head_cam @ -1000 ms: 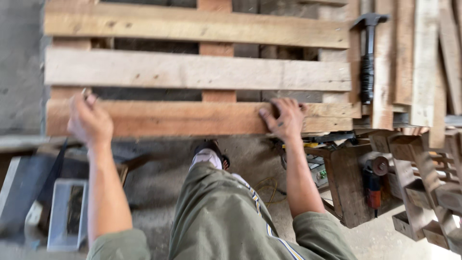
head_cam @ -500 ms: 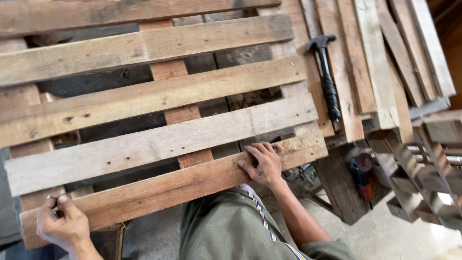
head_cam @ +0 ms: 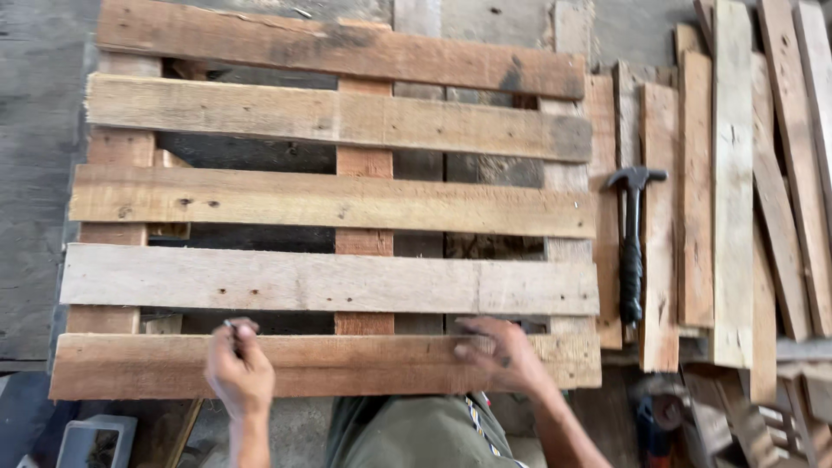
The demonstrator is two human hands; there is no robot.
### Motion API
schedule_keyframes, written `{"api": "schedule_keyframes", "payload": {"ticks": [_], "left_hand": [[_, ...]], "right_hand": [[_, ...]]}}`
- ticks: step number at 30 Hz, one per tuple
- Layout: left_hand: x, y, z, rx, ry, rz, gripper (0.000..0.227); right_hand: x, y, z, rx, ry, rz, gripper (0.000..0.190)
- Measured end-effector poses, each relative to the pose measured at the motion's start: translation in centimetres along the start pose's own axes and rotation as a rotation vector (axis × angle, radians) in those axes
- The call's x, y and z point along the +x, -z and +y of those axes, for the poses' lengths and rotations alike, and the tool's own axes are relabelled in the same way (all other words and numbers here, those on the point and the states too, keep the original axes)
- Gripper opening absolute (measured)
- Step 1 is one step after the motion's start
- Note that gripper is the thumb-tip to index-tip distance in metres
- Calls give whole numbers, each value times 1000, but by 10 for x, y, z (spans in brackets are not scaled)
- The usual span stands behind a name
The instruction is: The person assembles a wooden pallet by placing planks onto a frame and securing them with nails using a hammer. They repeatedly reposition the pallet to access different sides and continue nailing until the structure is complete.
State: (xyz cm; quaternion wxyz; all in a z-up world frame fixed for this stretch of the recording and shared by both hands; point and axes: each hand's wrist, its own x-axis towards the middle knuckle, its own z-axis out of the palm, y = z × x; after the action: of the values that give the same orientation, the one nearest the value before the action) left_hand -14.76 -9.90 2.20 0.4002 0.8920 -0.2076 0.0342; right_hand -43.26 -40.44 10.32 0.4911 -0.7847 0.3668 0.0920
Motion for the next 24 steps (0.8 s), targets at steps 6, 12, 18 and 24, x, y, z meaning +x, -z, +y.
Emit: {"api": "schedule_keyframes", "payload": {"ticks": [6, 12, 18, 24], "left_hand": [[-46, -24, 14, 242, -113, 219, 21], [-38, -27, 25, 250, -109, 324, 19], [-31, -21, 38, 215, -86, 320, 15], [-28, -20, 38, 145, -78, 318, 15]], "right_hand": [[205, 95, -43, -61, 509, 255, 19], [462, 138, -157, -287, 578, 436, 49], [573, 106, -197, -469, 543, 261, 66], [591, 96, -184, -578, 330, 179, 60]]}}
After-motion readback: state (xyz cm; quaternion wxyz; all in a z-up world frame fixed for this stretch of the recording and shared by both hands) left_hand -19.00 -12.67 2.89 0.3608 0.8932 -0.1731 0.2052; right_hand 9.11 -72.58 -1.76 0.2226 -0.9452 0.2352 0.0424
